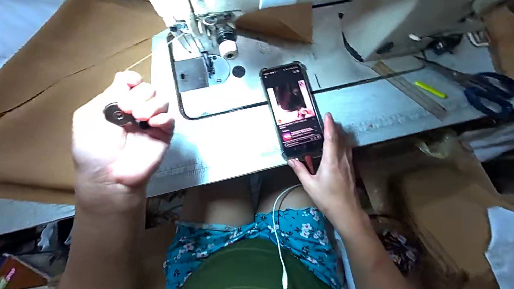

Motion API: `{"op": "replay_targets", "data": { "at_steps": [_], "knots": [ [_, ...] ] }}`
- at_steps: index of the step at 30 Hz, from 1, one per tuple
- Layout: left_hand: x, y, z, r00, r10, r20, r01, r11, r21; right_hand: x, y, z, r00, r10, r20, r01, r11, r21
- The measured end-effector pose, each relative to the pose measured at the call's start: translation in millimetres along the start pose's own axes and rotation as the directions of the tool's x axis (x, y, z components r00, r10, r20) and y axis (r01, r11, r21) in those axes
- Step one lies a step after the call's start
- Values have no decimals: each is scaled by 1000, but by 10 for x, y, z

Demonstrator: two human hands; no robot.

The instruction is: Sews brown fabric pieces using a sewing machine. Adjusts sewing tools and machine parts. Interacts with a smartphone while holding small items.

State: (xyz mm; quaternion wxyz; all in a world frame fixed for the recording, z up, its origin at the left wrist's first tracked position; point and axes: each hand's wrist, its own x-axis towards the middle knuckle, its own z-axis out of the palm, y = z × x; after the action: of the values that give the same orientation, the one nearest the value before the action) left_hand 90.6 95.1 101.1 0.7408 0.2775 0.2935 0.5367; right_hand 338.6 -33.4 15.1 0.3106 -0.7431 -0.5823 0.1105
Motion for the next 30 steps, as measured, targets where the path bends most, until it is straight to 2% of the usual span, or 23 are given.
{"op": "replay_targets", "data": {
  "at_steps": [6, 14, 18, 30],
  "knots": [
    [-8, -18, -55, 998, -9, -69, 6, 999, -50, 4, -66, 36, 1000, 24, -2, -24, 998, -53],
    [4, -68, -114, 989, -17, -148, 9, 998, -60, -29, -67, 229, 987, 32, -160, -45, 996, -80],
    [29, -114, -200, 988, -9, -152, 5, 999, -32, -33, -67, 259, 980, 22, -200, -38, 996, -75],
    [65, -96, -197, 993, 8, -120, -8, 1000, 7, -73, -59, 252, 980, 15, -196, -22, 999, -32]
  ]
}}
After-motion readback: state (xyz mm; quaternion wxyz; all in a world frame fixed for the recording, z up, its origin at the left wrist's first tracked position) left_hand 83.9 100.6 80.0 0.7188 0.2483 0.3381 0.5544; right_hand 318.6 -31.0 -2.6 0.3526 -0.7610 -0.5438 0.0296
